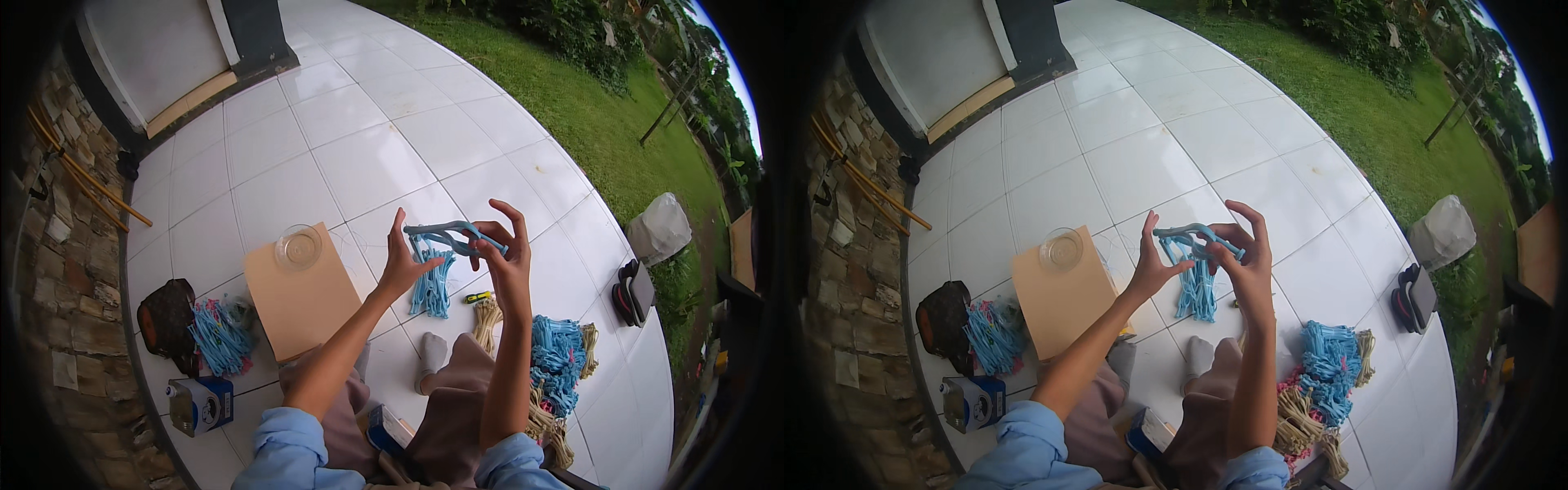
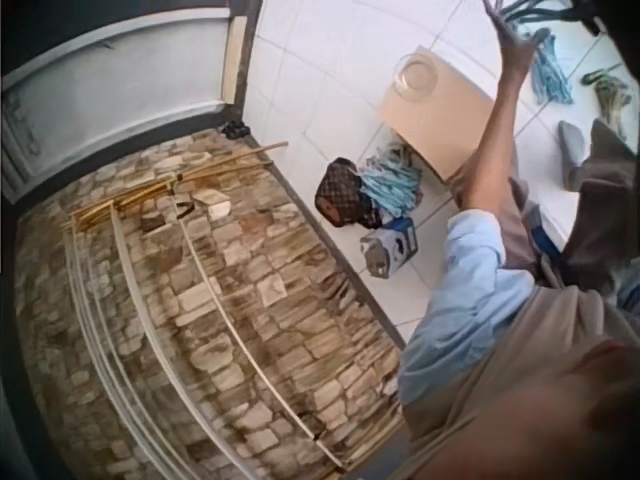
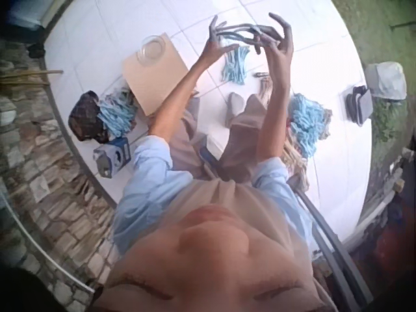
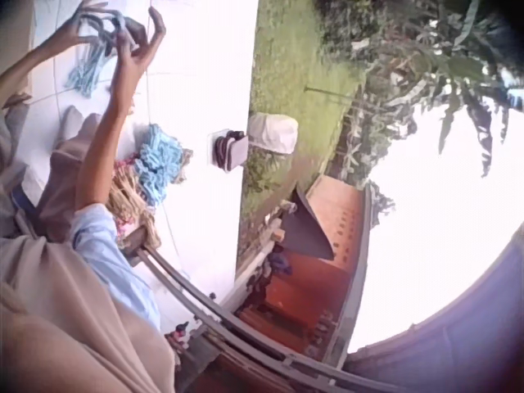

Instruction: The person applies adhesive from a small container to various blue and yellow shoe strap components using their fingers, handling each piece individually on a cardboard surface.

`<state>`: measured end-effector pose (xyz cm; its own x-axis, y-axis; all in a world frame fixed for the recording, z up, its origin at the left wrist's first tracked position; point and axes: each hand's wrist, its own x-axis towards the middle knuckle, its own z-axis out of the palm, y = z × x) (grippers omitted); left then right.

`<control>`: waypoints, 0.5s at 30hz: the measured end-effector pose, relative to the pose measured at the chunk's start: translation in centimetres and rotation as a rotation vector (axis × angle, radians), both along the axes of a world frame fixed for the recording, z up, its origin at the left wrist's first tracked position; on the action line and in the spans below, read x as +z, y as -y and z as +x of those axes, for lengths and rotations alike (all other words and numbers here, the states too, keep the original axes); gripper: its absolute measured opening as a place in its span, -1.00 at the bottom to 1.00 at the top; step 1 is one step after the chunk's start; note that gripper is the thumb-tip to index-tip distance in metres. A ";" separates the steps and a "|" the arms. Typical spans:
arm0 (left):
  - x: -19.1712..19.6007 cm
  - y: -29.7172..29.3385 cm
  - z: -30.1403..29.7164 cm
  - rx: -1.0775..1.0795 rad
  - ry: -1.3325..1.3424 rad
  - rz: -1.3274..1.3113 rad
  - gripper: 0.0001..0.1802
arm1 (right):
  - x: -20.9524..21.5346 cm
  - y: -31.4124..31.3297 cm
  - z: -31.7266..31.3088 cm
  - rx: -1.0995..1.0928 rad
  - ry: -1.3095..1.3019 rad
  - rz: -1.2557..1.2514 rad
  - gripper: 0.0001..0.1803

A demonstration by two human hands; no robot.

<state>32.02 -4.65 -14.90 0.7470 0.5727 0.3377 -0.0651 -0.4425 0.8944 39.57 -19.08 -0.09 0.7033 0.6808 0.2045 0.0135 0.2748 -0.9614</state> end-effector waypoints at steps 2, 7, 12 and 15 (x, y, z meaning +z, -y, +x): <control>0.9 0.0 0.9 -0.203 0.074 -0.301 -0.06 | -0.3 0.9 0.6 0.004 -0.124 0.135 -0.29; 3.5 1.6 1.4 -0.344 0.009 -0.749 -0.53 | -4.5 0.4 3.7 -0.201 -0.208 0.479 -0.05; 5.6 4.3 0.8 -0.075 -0.044 -0.127 -0.52 | -6.3 -2.9 0.5 -0.192 -0.709 0.344 -0.13; 6.8 3.7 0.1 -0.135 -0.185 -0.128 -0.49 | -6.1 -3.3 0.8 -0.148 -0.598 0.251 -0.31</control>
<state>32.13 -8.37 -8.14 0.8621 0.4927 0.1189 0.0543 -0.3229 0.9449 40.32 -15.79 -6.14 0.8272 0.5508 -0.1109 -0.4479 0.5273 -0.7220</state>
